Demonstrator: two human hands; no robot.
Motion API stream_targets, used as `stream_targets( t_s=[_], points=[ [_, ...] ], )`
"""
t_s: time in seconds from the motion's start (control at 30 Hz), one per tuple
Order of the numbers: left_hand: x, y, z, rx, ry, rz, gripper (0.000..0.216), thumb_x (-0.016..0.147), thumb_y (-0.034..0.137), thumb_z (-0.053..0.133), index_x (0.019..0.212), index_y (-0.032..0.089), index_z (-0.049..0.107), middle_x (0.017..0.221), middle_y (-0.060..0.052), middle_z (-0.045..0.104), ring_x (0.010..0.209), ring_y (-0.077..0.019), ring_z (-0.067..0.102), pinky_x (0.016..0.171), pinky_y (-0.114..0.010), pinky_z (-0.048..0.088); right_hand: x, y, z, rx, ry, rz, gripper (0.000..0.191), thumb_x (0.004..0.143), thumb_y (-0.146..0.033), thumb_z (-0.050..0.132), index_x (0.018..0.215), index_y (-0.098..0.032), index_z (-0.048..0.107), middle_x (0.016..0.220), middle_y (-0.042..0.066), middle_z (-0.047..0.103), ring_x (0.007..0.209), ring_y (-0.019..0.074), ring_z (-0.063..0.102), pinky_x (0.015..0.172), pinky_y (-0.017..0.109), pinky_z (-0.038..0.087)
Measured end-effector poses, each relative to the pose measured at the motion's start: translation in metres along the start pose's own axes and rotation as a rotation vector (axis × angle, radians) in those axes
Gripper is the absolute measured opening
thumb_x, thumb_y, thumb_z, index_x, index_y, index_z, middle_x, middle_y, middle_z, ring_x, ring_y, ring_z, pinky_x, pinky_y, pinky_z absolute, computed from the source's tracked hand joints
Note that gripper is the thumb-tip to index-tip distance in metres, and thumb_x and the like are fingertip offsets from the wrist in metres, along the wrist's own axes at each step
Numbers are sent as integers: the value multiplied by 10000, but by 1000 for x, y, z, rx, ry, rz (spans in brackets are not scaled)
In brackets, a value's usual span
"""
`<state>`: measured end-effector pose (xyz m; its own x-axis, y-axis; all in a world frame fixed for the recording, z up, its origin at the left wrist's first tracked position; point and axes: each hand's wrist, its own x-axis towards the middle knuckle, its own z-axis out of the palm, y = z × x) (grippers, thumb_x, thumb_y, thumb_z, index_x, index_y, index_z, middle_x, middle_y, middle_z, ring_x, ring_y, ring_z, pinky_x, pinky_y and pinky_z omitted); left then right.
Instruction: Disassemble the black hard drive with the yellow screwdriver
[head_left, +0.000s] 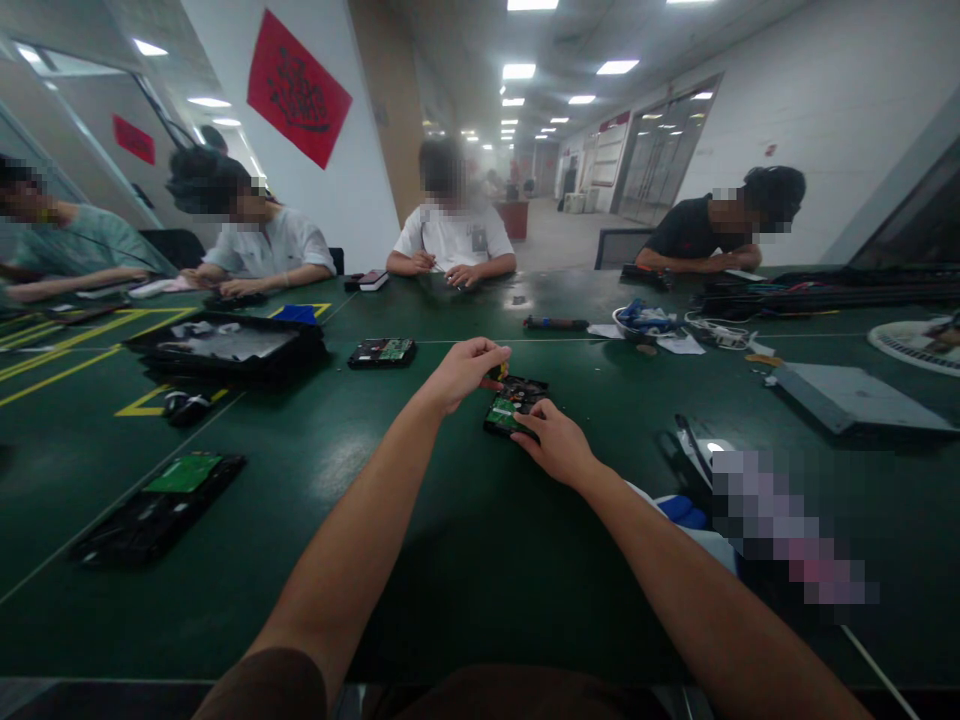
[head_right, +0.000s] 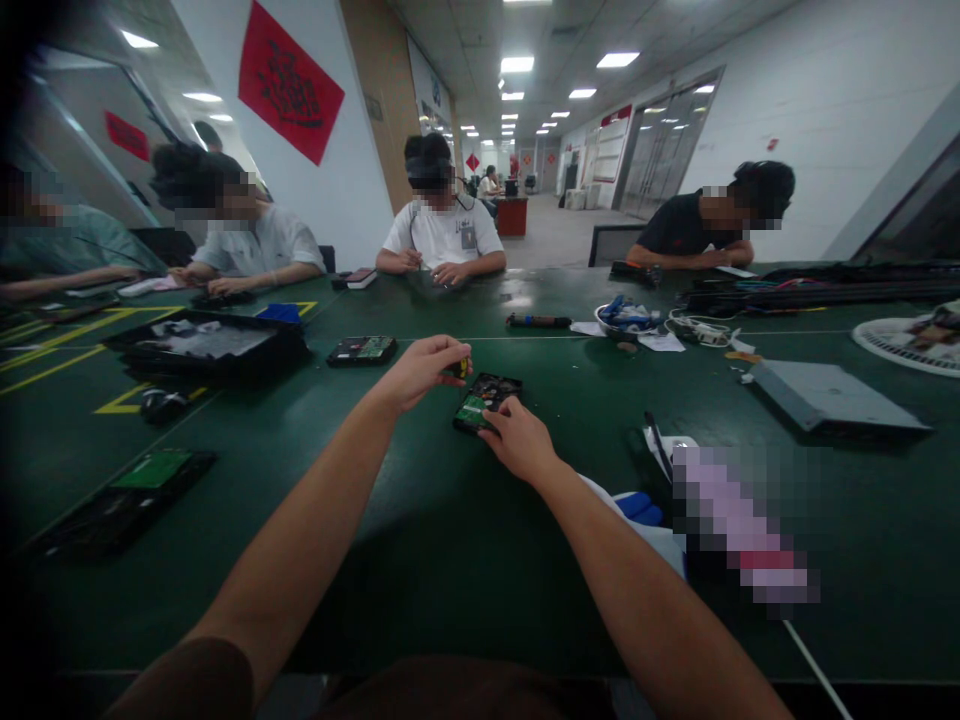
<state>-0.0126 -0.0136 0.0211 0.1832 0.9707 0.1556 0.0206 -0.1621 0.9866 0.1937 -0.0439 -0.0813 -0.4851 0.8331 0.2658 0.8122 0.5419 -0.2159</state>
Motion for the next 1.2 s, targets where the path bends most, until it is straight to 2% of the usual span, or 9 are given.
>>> stream_targets(
  t_s=[0.17,0.27,0.47,0.8,1.03,1.2],
  points=[
    [0,0,0,1,-30,45,290,846,440,730,898,158,688,892,-52,628,819,-153,602,665,-289,596,0,0,0,1,3,1,426,1008,-502,545,1353,-279,654,1264,101,547,1006,226,629,875,347,521],
    [-1,-1,0,17,-42,61,305,854,456,721,879,153,706,914,-60,630,831,-153,598,665,-282,598,0,0,0,-3,0,2,434,1006,-506,545,1355,-272,653,1264,104,549,1001,232,629,866,357,523],
    [1,-6,0,-24,-9,61,330,846,454,752,851,144,639,846,-40,596,793,-147,604,685,-325,618,0,-1,-2,-7,0,0,444,1012,-511,529,1361,-264,649,1283,105,548,990,230,630,848,355,519],
    [3,-8,3,-85,48,-4,357,837,432,779,870,151,561,878,-43,582,794,-156,648,700,-359,627,0,-1,-2,0,-4,4,436,1012,-508,531,1357,-270,653,1271,104,550,983,228,630,826,347,519],
    [0,-2,-7,81,-14,38,323,827,468,745,828,150,688,883,-62,641,804,-150,602,583,-230,522,-1,0,0,0,22,1,430,1006,-499,548,1357,-274,654,1247,100,554,984,228,632,849,355,524],
    [1,-2,-10,-54,10,-44,279,790,407,763,875,159,667,906,-84,679,832,-186,635,621,-283,553,-1,1,0,0,15,-7,438,1005,-503,544,1359,-269,653,1258,106,554,981,231,635,836,357,530]
  ],
)
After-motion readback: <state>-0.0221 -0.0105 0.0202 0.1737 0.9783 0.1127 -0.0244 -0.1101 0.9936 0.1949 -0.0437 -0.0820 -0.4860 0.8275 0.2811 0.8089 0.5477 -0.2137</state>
